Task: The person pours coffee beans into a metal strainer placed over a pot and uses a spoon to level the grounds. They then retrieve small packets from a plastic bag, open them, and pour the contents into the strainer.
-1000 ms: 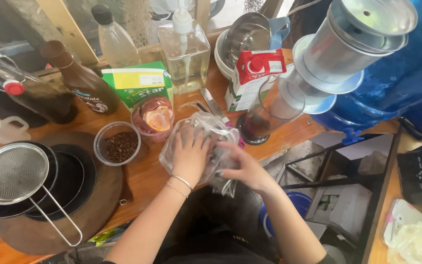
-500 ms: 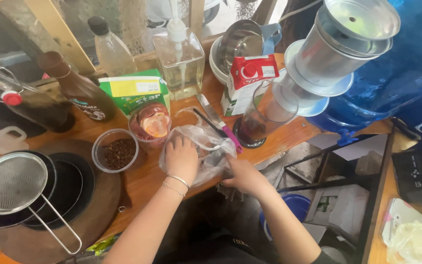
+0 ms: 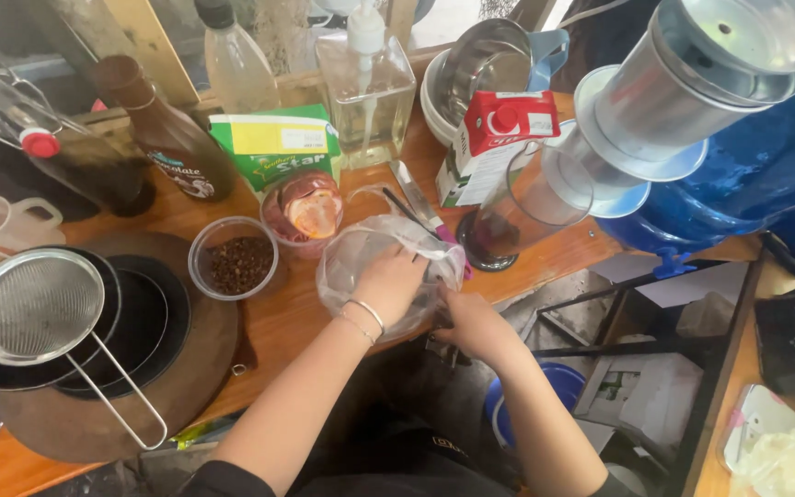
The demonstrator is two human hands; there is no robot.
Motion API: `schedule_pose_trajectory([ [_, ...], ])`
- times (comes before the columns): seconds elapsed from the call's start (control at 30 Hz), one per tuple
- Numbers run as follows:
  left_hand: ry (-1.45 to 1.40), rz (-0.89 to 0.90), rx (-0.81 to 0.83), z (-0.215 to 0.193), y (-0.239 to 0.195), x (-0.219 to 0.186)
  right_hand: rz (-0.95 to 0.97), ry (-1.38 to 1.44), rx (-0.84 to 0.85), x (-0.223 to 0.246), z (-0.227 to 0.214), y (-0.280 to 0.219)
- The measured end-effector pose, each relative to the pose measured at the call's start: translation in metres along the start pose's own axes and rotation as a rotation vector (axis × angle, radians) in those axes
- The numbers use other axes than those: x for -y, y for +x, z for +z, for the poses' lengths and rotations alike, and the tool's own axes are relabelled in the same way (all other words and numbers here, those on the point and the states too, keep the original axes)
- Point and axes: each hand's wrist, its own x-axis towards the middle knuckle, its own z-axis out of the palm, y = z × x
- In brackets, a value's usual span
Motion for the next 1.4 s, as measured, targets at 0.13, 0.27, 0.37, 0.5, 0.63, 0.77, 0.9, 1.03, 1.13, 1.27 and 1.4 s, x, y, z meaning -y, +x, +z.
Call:
schedule_pose_trajectory([
  [0.13, -0.174, -0.067, 0.139, -0.038, -0.010, 0.006, 0.008, -0.017, -0.022, 0.002, -0.002, -0.007],
  [0.27, -0.324, -0.132, -0.067, -0.086, -0.029, 0.015, -0.030, 0.052, -0.064, 0.006, -0.008, -0.015],
  [0.37, -0.474, -0.226, -0.290, -0.104, -0.046, 0.008, -0.069, 0.243, -0.131, 0.013, -0.032, -0.035],
  [0.5, -0.744, -0.375, -0.523, -0.108, -0.061, -0.011, -0.129, 0.834, -0.385, -0.010, -0.033, -0.047],
  [0.63, -1.015, -0.328, -0.493, -0.088, -0.057, -0.053, -0.246, 1.642, -0.283, -0.019, 0.008, -0.021],
  [0.77, -0.991, -0.128, -0.460, -0.081, -0.052, -0.080, -0.317, 1.859, -0.157, -0.026, 0.046, -0.010],
  [0.9, -0.786, -0.169, -0.117, -0.100, -0.038, -0.054, -0.216, 1.945, -0.051, -0.062, 0.071, -0.014],
  [1.03, 0.082, -0.237, -0.169, -0.045, -0.023, -0.012, -0.247, 1.887, -0.029, -0.048, 0.046, -0.027],
  [1.13, 0.263, -0.309, -0.292, -0.035, -0.018, -0.009, -0.344, 1.674, 0.017, -0.023, 0.022, -0.030],
  [1.27, 0.076, -0.417, 0.005, -0.019, -0.013, -0.001, -0.351, 1.374, 0.046, -0.037, 0.036, 0.003],
  [1.4, 0.280, -0.452, -0.174, 0.017, 0.005, 0.013, -0.325, 1.254, 0.052, -0.036, 0.035, 0.006],
])
